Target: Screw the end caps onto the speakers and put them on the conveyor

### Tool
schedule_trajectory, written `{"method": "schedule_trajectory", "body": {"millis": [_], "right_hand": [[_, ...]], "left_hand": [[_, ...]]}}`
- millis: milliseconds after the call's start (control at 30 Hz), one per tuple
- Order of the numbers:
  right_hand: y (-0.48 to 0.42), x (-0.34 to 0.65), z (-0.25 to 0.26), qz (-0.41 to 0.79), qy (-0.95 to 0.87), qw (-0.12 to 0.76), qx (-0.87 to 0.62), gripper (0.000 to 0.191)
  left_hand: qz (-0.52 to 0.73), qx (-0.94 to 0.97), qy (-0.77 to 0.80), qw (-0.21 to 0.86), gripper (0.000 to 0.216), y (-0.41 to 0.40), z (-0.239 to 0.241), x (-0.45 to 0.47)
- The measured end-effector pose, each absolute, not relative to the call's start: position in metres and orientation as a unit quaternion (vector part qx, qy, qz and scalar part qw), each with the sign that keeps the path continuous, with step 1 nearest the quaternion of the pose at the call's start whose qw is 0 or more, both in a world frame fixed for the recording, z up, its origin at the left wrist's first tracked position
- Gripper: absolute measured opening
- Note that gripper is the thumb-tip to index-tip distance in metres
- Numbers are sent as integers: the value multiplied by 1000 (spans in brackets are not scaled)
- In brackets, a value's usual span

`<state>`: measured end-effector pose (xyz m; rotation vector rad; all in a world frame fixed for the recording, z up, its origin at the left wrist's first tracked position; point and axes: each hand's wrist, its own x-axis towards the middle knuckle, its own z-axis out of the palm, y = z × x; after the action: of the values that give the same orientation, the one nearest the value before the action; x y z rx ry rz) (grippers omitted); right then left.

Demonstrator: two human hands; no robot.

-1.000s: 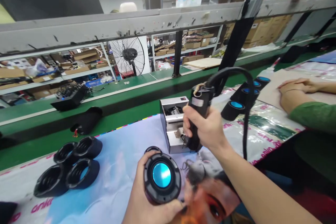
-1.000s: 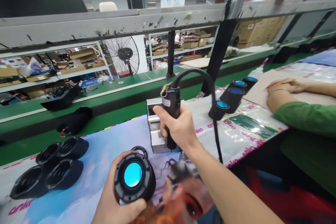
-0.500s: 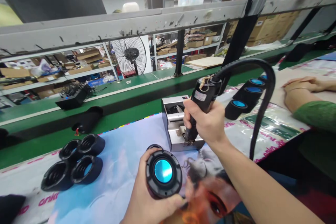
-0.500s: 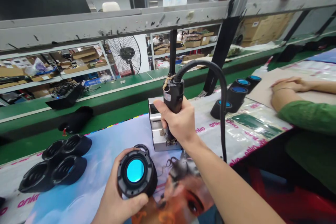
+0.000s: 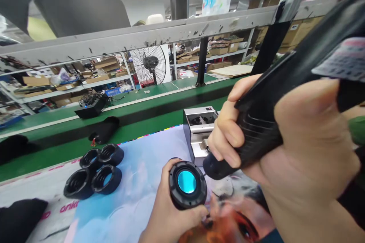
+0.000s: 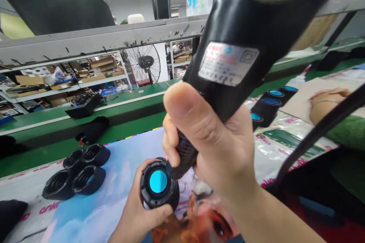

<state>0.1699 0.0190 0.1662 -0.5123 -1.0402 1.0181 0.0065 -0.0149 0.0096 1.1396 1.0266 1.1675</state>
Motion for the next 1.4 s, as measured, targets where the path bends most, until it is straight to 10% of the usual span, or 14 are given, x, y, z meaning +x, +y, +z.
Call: {"method": "schedule_trajectory", "body": {"millis": [533,900,1400], "right_hand": [[22,182,161,465,-470,711,-240,54],[12,168,159,550,-456,657,-241,50],[12,169,150,539,-445,677,-232,47]], "left_hand": [[508,523,427,536,101,-19,-19,1],[596,669,377,237,46,-34,-32,12],[611,636,378,281,13,-36,-34,11]]}}
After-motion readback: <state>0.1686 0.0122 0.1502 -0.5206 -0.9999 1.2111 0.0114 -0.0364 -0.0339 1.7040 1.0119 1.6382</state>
